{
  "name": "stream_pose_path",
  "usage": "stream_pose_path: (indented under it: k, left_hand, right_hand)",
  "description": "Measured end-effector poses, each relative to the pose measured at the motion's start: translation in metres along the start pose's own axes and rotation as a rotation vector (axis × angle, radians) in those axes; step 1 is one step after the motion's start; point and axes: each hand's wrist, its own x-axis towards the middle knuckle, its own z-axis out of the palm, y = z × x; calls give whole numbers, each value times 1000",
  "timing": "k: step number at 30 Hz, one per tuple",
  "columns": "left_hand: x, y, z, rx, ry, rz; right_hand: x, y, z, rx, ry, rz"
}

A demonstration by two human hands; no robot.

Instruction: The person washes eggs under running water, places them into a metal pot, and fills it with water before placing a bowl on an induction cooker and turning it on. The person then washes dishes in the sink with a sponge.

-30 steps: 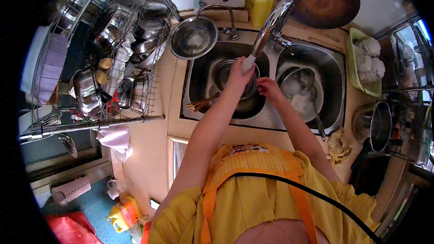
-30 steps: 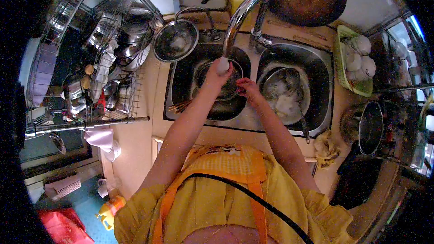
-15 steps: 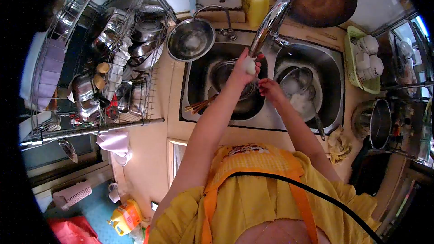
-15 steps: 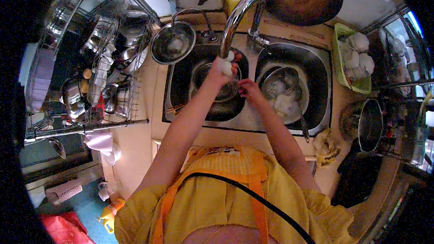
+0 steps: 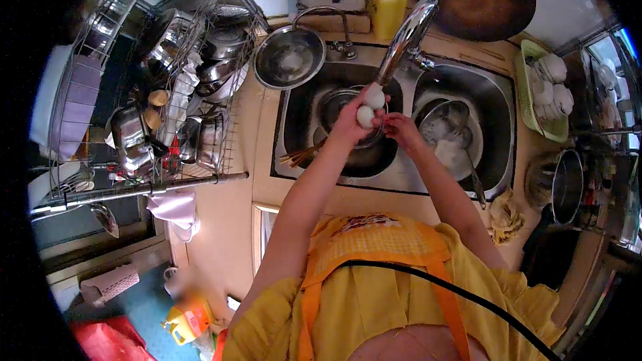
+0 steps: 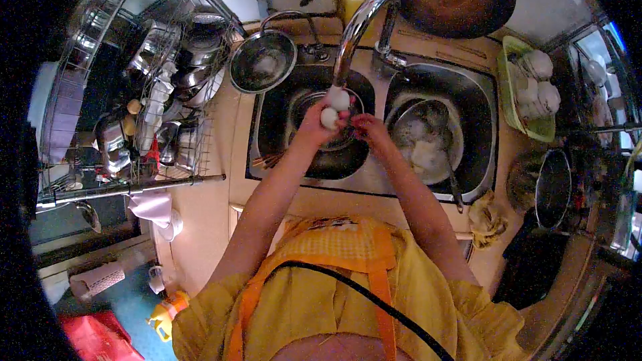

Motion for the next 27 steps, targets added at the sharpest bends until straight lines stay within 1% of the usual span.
stream_pose_path:
  k: [2, 5, 8, 11, 12, 14, 15, 16, 17, 19, 22, 24, 25, 26, 27]
  left_hand:
    - [15, -1, 8, 43, 146, 132]
    - [29, 6, -8, -35, 154, -30]
    - [9, 8, -3, 30, 105, -123]
    - [-22, 13, -13, 18, 75, -147]
    - [-34, 15, -12, 22, 61, -110]
    - [-60, 21, -5, 28, 32, -34]
    - [-67, 23, -9, 18, 59, -5]
    - [-72, 25, -15, 8, 85, 22]
    - [-75, 27, -22, -3, 109, 51]
    - [-68, 29, -35, 41, 172, 34]
    - [-45, 25, -47, 122, 287, 13]
    - [-21, 17, -48, 162, 376, -16]
    - [-11, 13, -47, 133, 383, -18]
    - [1, 9, -44, 104, 385, -21]
    - [14, 5, -41, 77, 381, -27]
  right_hand:
    - [3, -7, 16, 28, -14, -5]
    - [9, -16, 45, 182, 99, 0]
    - [40, 5, 32, 414, -250, -86]
    - [39, -6, 57, 406, -293, 9]
    - [39, -8, 64, 343, -252, 2]
    - [52, -7, 76, 521, -246, 23]
    - [57, -5, 81, 610, -241, 34]
    - [40, -25, 97, 559, -114, 19]
    - [40, -29, 97, 514, -154, 6]
    - [41, -34, 92, 420, -231, -22]
    - [26, -39, 69, -589, -253, -400]
    - [8, -51, 54, -1000, -130, -427]
    - [-3, -57, 47, -1204, -58, -433]
    - [-5, -54, 32, -1135, 40, -631]
    - [-13, -65, 29, -1104, 175, -653]
